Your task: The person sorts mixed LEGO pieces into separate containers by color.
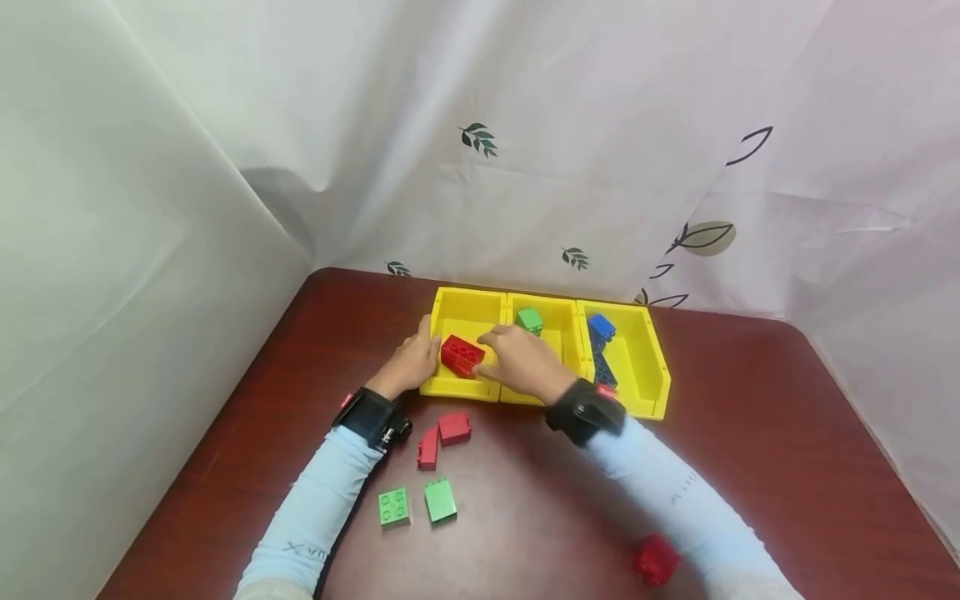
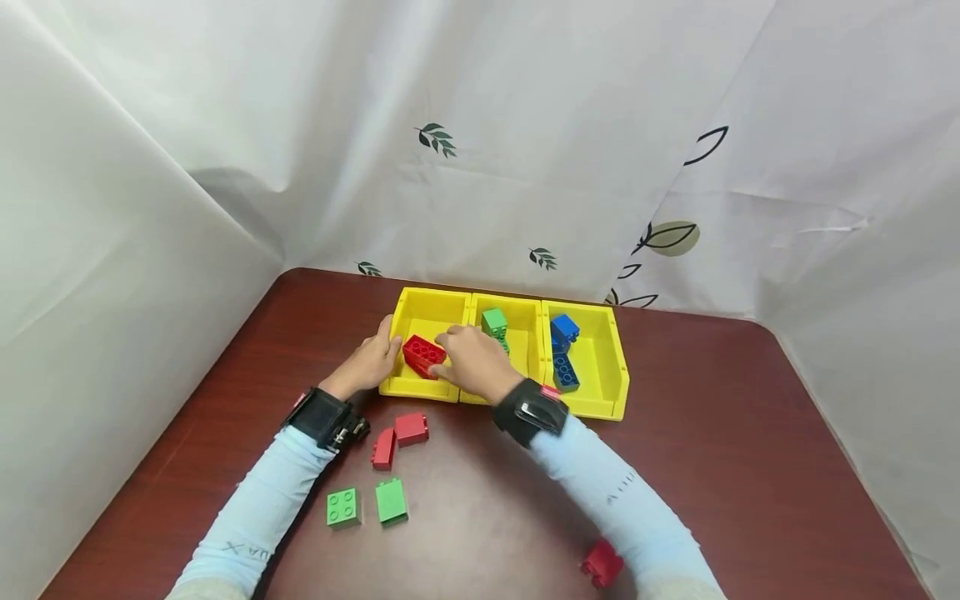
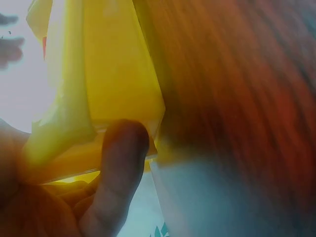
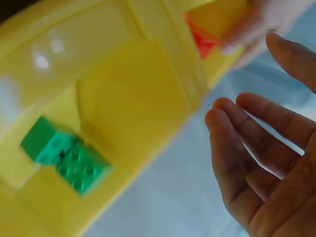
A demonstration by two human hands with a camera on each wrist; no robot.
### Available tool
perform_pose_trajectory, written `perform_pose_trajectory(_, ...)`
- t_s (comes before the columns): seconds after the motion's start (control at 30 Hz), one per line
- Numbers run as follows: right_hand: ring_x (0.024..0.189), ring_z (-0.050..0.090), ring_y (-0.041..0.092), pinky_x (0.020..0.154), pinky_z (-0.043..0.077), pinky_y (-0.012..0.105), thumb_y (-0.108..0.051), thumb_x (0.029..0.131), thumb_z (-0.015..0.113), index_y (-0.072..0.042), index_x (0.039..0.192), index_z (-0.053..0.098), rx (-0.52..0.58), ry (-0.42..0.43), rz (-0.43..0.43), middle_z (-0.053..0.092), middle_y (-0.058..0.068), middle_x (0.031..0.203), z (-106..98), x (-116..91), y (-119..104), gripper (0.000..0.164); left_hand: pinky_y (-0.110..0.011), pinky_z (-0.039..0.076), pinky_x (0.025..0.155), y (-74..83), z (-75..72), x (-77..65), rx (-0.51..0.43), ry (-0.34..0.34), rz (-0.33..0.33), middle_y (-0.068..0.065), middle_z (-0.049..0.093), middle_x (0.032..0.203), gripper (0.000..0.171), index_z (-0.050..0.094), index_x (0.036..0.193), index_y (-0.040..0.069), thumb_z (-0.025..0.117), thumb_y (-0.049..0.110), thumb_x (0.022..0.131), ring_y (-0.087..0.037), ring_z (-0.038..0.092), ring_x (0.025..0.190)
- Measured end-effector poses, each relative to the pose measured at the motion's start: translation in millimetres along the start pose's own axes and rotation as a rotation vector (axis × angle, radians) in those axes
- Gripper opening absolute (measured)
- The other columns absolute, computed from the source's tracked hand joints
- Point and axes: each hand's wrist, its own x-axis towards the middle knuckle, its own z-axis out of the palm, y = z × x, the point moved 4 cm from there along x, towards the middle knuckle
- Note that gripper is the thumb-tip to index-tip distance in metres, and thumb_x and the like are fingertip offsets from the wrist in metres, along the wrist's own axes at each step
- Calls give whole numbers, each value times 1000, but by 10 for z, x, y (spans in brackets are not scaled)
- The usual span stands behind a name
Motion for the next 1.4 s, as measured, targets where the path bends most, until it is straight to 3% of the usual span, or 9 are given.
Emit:
perform_pose_trajectory(0.23,101,67,22,86,57,38,-33,82,79,-8,116,70,-6,34,-154,72,6,110,-109,-966,256,44,-29,57,70,-24,40,-21,-1,-17,-25,-18,56,108,57,10,152,12,40,28,106,-20,59,66)
perform_pose_trajectory(0.37,93,66,19,79,58,36,-32,80,80,-7,112,71,-34,-26,-181,70,5,106,-98,-1489,418,42,-30,57,72,-4,18,-28,-13,-9,-20,-17,56,107,57,10,152,13,40,28,105,-20,59,66)
perform_pose_trajectory(0.5,94,63,22,77,56,38,-37,80,80,-9,113,70,-29,-165,-76,66,4,108,48,-1935,601,45,-31,58,75,-6,-6,-28,-9,4,-16,-17,56,113,58,10,152,14,40,29,105,-20,60,68)
perform_pose_trajectory(0.6,98,61,23,80,56,44,-43,74,82,-13,114,69,9,-291,106,64,2,111,210,-2211,767,52,-31,58,74,-6,6,-12,-3,0,-9,-19,55,117,58,9,153,13,39,29,106,-20,60,68)
perform_pose_trajectory(0.7,98,59,24,79,55,48,-43,70,84,-14,116,68,64,-347,229,62,2,113,347,-2413,882,57,-30,57,73,-11,32,-2,-1,-11,-15,-19,55,117,57,9,152,14,39,30,106,-20,60,69)
perform_pose_trajectory(0.83,87,57,17,71,56,42,-35,74,83,-12,113,69,152,-381,248,59,0,107,473,-2543,924,47,-30,57,73,-8,27,-6,1,-2,-17,-19,56,116,57,10,152,14,39,29,106,-20,60,70)
perform_pose_trajectory(1.03,73,52,6,64,54,30,-28,77,82,-15,102,72,183,-362,251,56,-6,89,497,-2477,874,30,-33,58,78,-21,11,-16,4,17,-10,-17,55,117,56,11,151,15,40,29,105,-21,60,73)
perform_pose_trajectory(1.2,75,56,7,64,53,26,-28,75,84,-16,102,72,105,-222,170,63,-7,94,351,-2349,775,32,-38,58,84,31,4,34,35,27,8,-20,52,127,58,10,152,10,39,27,106,-23,61,79)
perform_pose_trajectory(1.4,80,62,7,64,55,25,-22,69,88,-15,101,73,26,83,-24,69,-4,96,38,-2158,657,36,-36,59,79,14,10,38,34,15,-14,-20,53,123,58,8,153,11,38,28,106,-23,61,75)
